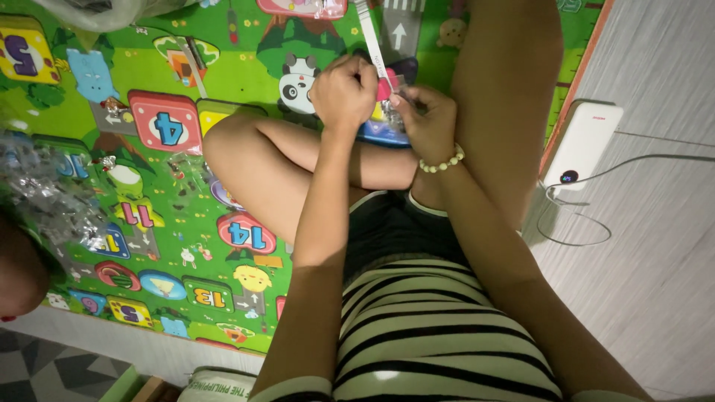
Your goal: Packaging small silver components into a plastic strip and using a stapler
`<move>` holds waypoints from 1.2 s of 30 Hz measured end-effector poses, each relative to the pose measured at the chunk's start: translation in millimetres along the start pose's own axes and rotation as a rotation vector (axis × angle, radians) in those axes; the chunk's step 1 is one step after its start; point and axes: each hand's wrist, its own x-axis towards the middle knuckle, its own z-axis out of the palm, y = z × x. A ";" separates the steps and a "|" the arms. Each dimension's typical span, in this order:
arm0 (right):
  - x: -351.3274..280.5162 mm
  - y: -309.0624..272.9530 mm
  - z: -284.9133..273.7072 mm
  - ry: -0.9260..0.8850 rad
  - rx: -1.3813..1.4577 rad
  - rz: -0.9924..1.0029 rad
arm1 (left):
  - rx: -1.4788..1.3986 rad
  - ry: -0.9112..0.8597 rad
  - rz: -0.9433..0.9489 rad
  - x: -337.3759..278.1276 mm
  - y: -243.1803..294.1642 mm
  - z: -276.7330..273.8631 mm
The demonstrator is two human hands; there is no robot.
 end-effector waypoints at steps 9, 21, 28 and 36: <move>11.9 31.8 -13.7 0.172 0.270 0.177 | 0.261 -0.067 0.200 -6.0 -38.8 22.4; 7.7 18.9 -13.7 0.161 0.050 0.150 | 0.028 0.150 0.074 58.1 -95.1 98.2; 7.1 10.0 -10.3 0.109 0.048 -0.034 | 0.305 0.184 0.238 93.6 -113.8 104.3; 3.4 20.9 -6.6 0.109 0.104 0.100 | 0.679 -0.293 0.344 87.2 -97.7 75.0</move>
